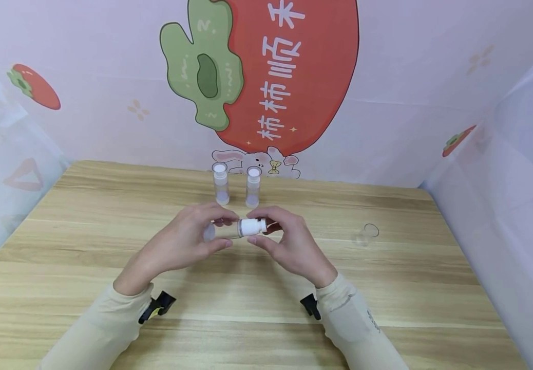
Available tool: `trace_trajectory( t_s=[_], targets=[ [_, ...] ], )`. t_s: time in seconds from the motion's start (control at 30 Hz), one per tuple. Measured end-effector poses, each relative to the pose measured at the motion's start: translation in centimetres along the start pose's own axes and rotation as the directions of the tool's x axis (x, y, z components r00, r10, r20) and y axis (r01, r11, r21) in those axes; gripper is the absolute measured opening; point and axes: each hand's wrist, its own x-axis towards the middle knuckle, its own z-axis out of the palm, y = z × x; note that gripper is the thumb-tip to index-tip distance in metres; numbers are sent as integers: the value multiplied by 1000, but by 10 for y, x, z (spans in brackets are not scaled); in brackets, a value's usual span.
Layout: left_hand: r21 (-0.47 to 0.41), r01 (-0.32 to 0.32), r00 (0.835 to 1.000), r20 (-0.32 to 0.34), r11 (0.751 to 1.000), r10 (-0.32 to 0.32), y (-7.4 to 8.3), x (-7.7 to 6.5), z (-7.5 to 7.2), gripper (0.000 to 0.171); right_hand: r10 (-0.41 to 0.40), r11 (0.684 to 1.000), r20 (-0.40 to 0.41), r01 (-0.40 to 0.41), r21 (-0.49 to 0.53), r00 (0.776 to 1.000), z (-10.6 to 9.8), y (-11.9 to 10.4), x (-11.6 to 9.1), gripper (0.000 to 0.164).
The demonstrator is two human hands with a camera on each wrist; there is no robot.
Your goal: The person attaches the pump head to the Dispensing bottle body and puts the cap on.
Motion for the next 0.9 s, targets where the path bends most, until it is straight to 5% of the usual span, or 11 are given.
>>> trace_trajectory(
  t_s=[0.57,0.9],
  targets=[
    [0,-16,1000,6,1000,16,0,0,0,36,158,987,24,-157,-45,987,2,-4,0,21],
    [-7,8,1000,14,1000,-7,1,1,1,37,144,987,16,-142,-71,989,-1,-1,1,27]
  ],
)
